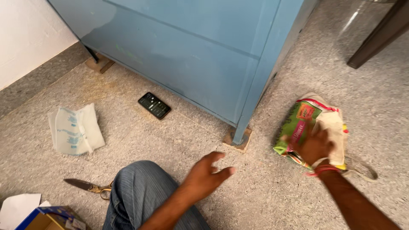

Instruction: The person sits on the floor and unpacks various snack items from a large tote bag, including biscuits, candies, and chips. They arrange the items into boxes and on the floor, then fold the empty tote bag.

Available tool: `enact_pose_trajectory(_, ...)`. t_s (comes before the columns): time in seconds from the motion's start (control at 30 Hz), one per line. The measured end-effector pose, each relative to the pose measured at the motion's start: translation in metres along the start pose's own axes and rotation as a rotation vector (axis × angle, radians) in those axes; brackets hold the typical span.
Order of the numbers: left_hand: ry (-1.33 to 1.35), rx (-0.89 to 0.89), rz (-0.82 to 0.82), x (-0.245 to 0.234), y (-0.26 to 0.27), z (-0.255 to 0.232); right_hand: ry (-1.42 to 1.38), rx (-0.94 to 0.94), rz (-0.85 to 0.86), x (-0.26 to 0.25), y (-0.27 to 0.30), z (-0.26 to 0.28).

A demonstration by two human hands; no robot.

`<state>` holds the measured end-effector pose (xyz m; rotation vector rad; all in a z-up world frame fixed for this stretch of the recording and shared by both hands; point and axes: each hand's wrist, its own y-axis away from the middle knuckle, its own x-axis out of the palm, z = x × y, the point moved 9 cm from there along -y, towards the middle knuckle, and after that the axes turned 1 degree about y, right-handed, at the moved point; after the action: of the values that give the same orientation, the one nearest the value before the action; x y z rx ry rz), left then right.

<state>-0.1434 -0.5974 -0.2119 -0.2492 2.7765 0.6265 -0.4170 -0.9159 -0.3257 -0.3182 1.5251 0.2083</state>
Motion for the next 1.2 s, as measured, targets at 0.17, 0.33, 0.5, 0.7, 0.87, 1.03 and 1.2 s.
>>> enact_pose_trajectory(0.17,0.120,-0.084,-0.060,-0.037,0.032,0.041,-0.027,0.018,0.311,0.072,-0.008,0.001)
enact_pose_trajectory(0.33,0.171,-0.094,-0.124,-0.074,0.057,0.063,-0.130,0.099,0.301,0.074,-0.031,0.000)
enact_pose_trajectory(0.5,0.249,-0.151,-0.271,-0.131,0.110,0.088,-0.322,-0.053,-0.106,0.000,-0.004,0.068)
enact_pose_trajectory(0.7,0.471,-0.215,-0.591,-0.207,0.220,0.156,-0.760,-0.431,0.011,-0.098,0.128,0.272)
enact_pose_trajectory(0.87,0.576,-0.193,-0.890,-0.272,0.326,0.206,-0.905,-0.808,0.164,-0.194,0.242,0.452)
enact_pose_trajectory(1.03,0.627,-0.141,-1.140,-0.325,0.416,0.267,-1.087,-1.083,0.334,-0.221,0.330,0.600)
enact_pose_trajectory(1.2,0.759,0.050,-1.404,-0.368,0.461,0.326,-1.073,-1.029,0.730,-0.146,0.371,0.753)
